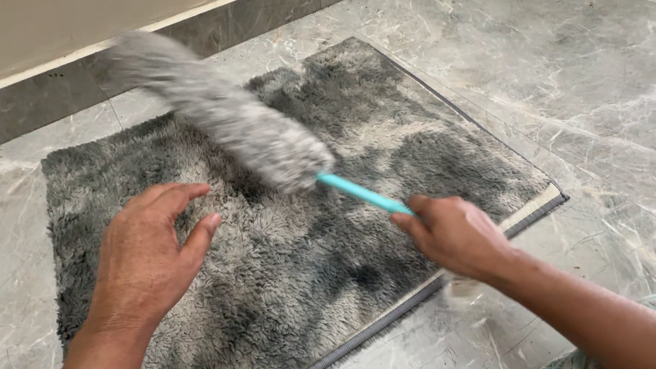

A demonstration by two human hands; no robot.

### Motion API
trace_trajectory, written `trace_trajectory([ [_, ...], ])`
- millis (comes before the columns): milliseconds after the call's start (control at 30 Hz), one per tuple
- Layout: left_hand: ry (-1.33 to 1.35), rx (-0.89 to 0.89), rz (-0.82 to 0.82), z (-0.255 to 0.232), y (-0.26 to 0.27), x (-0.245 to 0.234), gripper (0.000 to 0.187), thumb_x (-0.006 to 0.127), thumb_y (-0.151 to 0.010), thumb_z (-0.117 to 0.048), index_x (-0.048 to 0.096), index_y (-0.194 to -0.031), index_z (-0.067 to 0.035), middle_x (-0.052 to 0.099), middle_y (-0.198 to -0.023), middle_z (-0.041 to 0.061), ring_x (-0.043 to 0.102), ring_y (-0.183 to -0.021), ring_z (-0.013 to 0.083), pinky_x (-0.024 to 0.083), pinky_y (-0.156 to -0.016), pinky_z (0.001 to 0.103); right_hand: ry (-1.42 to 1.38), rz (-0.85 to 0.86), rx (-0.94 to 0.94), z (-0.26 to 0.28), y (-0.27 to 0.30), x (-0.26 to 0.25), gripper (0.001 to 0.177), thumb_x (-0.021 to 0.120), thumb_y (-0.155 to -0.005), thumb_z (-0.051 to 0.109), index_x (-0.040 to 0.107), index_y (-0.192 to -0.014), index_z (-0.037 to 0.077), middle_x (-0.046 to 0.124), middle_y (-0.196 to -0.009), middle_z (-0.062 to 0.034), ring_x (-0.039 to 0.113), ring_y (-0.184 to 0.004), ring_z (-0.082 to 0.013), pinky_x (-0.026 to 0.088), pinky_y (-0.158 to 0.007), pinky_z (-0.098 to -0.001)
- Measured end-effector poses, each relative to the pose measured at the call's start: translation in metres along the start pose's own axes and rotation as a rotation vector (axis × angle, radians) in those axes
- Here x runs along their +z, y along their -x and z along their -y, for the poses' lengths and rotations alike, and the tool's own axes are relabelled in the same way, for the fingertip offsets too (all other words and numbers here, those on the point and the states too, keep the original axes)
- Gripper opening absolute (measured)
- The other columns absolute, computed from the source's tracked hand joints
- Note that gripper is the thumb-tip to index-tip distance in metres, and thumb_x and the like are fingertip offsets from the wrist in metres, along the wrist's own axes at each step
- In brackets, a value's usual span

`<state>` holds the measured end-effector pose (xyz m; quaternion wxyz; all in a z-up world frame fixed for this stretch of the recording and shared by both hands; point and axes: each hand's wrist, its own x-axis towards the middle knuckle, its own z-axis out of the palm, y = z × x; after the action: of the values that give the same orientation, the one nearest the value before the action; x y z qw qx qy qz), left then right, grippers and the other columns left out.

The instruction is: The person uses a blue-handled duster to clean a gray shag rug placed on a tiled floor. They repeatedly brush the rug's surface with the duster, moving it back and forth across the fabric to remove dust or debris.

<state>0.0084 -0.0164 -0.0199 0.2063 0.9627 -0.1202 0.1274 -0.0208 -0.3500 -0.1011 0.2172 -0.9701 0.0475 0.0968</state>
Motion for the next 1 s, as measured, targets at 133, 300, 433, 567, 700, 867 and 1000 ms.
trace_trajectory([
  [133, 0.057, 0.069, -0.104, 0.005, 0.000, 0.002, 0.040, 0.074, -0.085, -0.028, 0.072, -0.122, -0.015, 0.069, -0.128, 0.006, 0.068, -0.098, 0.0227, 0.056, -0.092, 0.041, 0.043, 0.190, -0.143, 0.036, 0.018, 0.005, 0.037, 0.047, -0.100, 0.047, 0.062, -0.106, 0.014, 0.055, -0.059, -0.0004, 0.042, -0.043, -0.0145, 0.038, -0.038, -0.0358],
  [300, -0.029, 0.170, -0.125, 0.009, -0.001, 0.006, 0.037, 0.076, -0.086, -0.029, 0.073, -0.120, -0.014, 0.071, -0.124, 0.009, 0.067, -0.102, 0.0256, 0.052, -0.096, 0.044, 0.304, 0.382, -0.422, 0.046, 0.038, 0.034, 0.041, 0.046, -0.104, 0.051, 0.059, -0.101, 0.012, 0.056, -0.064, -0.0006, 0.046, -0.047, -0.0136, 0.039, -0.043, -0.0330],
  [433, -0.059, -0.017, 0.021, 0.003, -0.001, 0.007, 0.040, 0.076, -0.087, -0.034, 0.072, -0.123, -0.018, 0.072, -0.120, 0.005, 0.068, -0.075, 0.0238, 0.052, -0.096, 0.043, 0.370, 0.325, -0.368, 0.029, 0.021, 0.037, 0.045, 0.044, -0.104, 0.054, 0.058, -0.107, 0.011, 0.059, -0.068, -0.0008, 0.047, -0.048, -0.0124, 0.041, -0.043, -0.0317],
  [567, -0.027, -0.070, 0.036, 0.002, 0.000, -0.002, 0.042, 0.075, -0.084, -0.033, 0.072, -0.123, -0.019, 0.073, -0.116, 0.005, 0.066, -0.075, 0.0238, 0.055, -0.091, 0.043, 0.405, 0.247, -0.095, 0.008, -0.007, 0.027, 0.041, 0.045, -0.101, 0.046, 0.058, -0.124, 0.015, 0.060, -0.073, -0.0008, 0.049, -0.050, -0.0103, 0.045, -0.043, -0.0318],
  [700, -0.031, -0.001, -0.029, 0.007, -0.001, -0.004, 0.041, 0.075, -0.086, -0.033, 0.072, -0.123, -0.016, 0.072, -0.111, 0.008, 0.066, -0.085, 0.0232, 0.054, -0.090, 0.046, 0.233, 0.126, 0.162, -0.031, -0.025, 0.004, 0.046, 0.044, -0.103, 0.053, 0.064, -0.124, 0.017, 0.063, -0.075, -0.0019, 0.048, -0.053, -0.0110, 0.041, -0.045, -0.0293],
  [867, -0.050, -0.072, 0.019, 0.007, -0.002, -0.004, 0.040, 0.074, -0.087, -0.035, 0.072, -0.125, -0.020, 0.073, -0.103, 0.007, 0.067, -0.086, 0.0239, 0.054, -0.092, 0.045, 0.210, -0.173, 0.208, -0.068, -0.031, -0.008, 0.046, 0.054, -0.101, 0.055, 0.073, -0.112, 0.015, 0.063, -0.074, -0.0027, 0.046, -0.055, -0.0095, 0.033, -0.051, -0.0300],
  [1000, -0.036, -0.064, 0.010, 0.007, -0.004, -0.004, 0.040, 0.074, -0.087, -0.035, 0.072, -0.124, -0.020, 0.072, -0.103, 0.007, 0.066, -0.086, 0.0247, 0.053, -0.092, 0.046, -0.107, -0.098, 0.263, -0.057, -0.027, 0.000, 0.042, 0.047, -0.105, 0.048, 0.068, -0.106, 0.012, 0.057, -0.062, -0.0055, 0.040, -0.046, -0.0162, 0.035, -0.043, -0.0357],
])
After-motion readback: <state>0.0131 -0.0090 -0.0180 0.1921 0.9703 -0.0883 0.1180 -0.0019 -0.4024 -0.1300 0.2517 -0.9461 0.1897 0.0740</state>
